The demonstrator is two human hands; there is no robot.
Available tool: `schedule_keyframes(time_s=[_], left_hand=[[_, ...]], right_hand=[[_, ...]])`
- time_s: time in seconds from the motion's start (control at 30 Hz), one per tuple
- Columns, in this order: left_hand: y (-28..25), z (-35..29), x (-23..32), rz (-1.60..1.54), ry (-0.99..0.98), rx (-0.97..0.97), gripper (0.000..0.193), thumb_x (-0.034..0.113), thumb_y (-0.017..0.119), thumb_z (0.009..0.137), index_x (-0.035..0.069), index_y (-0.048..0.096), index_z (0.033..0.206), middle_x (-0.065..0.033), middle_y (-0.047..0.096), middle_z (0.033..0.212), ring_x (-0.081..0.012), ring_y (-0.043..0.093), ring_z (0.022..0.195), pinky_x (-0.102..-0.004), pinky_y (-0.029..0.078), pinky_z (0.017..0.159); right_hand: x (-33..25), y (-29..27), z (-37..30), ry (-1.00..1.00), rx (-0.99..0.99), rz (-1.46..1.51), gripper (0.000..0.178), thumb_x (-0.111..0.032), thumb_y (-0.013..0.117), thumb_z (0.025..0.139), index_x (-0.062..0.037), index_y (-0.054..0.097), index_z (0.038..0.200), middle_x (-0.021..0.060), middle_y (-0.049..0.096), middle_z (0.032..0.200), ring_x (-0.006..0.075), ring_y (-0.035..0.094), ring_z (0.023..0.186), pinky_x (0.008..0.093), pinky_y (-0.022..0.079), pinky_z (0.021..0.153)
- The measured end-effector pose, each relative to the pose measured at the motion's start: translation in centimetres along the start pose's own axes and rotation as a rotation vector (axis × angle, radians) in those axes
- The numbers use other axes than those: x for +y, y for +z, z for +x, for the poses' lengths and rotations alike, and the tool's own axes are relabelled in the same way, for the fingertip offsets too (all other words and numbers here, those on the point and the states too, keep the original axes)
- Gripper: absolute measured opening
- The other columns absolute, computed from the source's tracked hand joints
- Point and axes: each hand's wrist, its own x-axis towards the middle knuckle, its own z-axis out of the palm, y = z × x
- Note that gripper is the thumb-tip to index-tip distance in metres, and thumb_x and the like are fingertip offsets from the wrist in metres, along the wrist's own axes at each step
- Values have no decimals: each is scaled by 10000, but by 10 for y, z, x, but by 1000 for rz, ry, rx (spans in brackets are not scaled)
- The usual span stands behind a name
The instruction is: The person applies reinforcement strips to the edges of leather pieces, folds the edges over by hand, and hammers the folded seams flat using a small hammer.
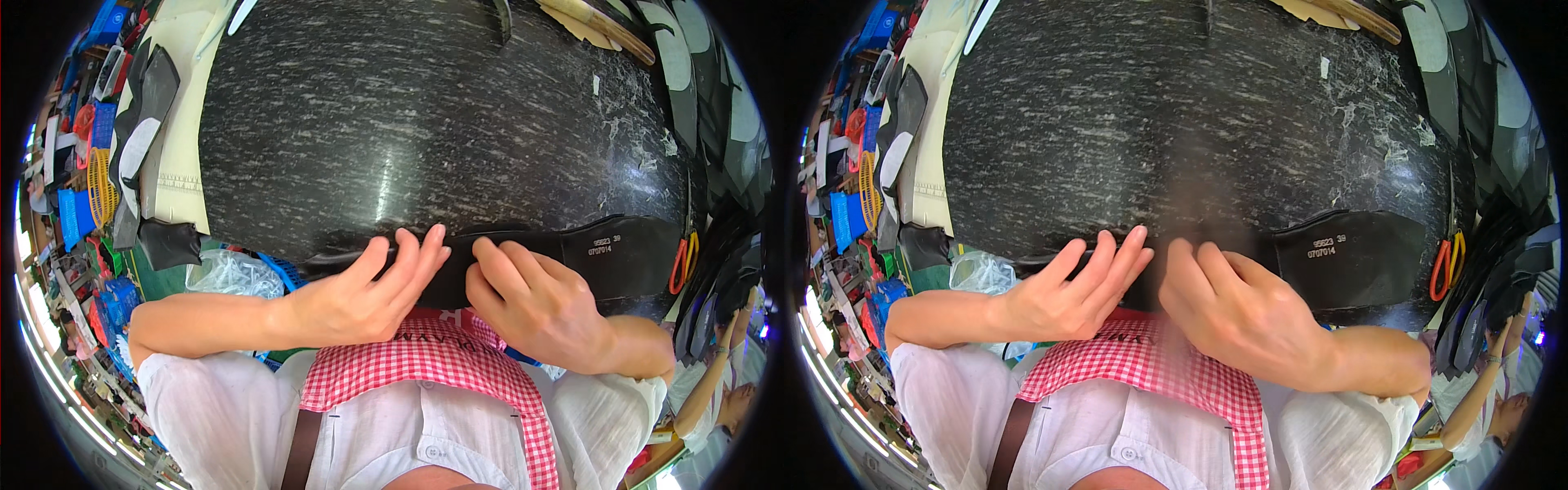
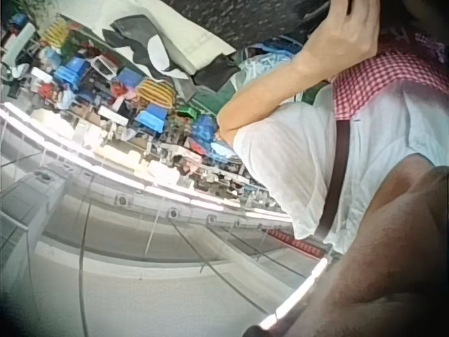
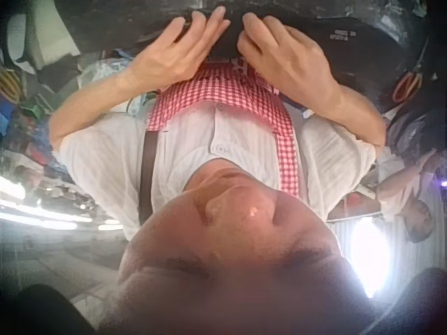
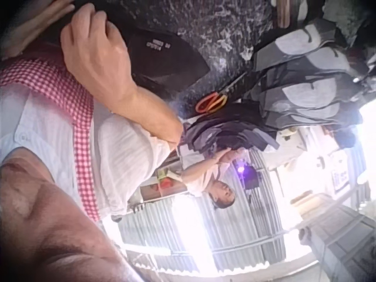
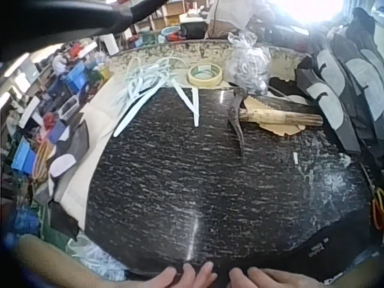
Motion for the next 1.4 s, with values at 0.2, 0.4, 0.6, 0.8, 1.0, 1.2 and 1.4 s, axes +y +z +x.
schedule_keyframes(time_s=[0.2, 0.4, 0.6, 0.8, 1.0, 1.2, 1.4], left_hand=[[29, -13, 0, -516, -268, 368, 424, 120, 661, 674, -40, 735, 1059, -167, 715, 1092, -275, 663, 905, -349, 567, 729], [22, -41, 5, -265, -300, 360, 299, 119, 678, 698, -21, 738, 956, -135, 739, 994, -259, 670, 842, -370, 555, 699], [19, -37, -3, -469, -378, 388, 264, 92, 659, 701, 6, 699, 947, -123, 708, 1001, -264, 642, 828, -368, 515, 661], [31, -48, -24, -731, -409, 471, 329, 82, 693, 641, -2, 707, 959, -124, 664, 920, -265, 626, 780, -369, 525, 637], [46, -66, -27, -383, -99, 465, 317, 148, 710, 671, 27, 746, 962, -59, 655, 924, -187, 609, 762, -332, 515, 651], [26, -105, -47, -349, -248, 297, 258, 96, 716, 690, 54, 724, 945, -66, 662, 1022, -231, 622, 883, -396, 499, 753], [11, -39, -19, -639, -298, 442, 430, 189, 704, 841, 22, 685, 1237, -230, 596, 1372, -373, 592, 1246, -509, 458, 1061]], right_hand=[[-4, 17, 4, -84, 83, 209, 187, -141, 707, 681, 2, 629, 771, 166, 659, 1242, 277, 681, 1003, 324, 597, 768], [-13, 21, 9, -53, -14, 153, 246, -144, 643, 683, -6, 655, 886, 185, 630, 1272, 257, 659, 1038, 298, 582, 826], [-18, 33, 18, -54, 101, 156, 238, -141, 640, 691, 0, 637, 883, 199, 635, 1250, 272, 668, 1060, 300, 584, 830], [-17, 26, 26, -115, 61, 207, 220, -139, 634, 717, -4, 641, 890, 210, 643, 1278, 269, 675, 1084, 314, 588, 865], [-27, 34, 32, -44, 73, 186, 355, -144, 628, 727, -12, 687, 1051, 156, 646, 1308, 219, 664, 1095, 305, 579, 878], [-36, 29, 39, -7, -30, 141, 495, -139, 622, 753, -53, 692, 1236, 57, 619, 1388, 152, 604, 1084, 285, 524, 918], [-35, 36, 28, 3, -43, 162, 404, -143, 636, 759, -53, 712, 1146, 67, 659, 1260, 166, 589, 1079, 326, 506, 919]])
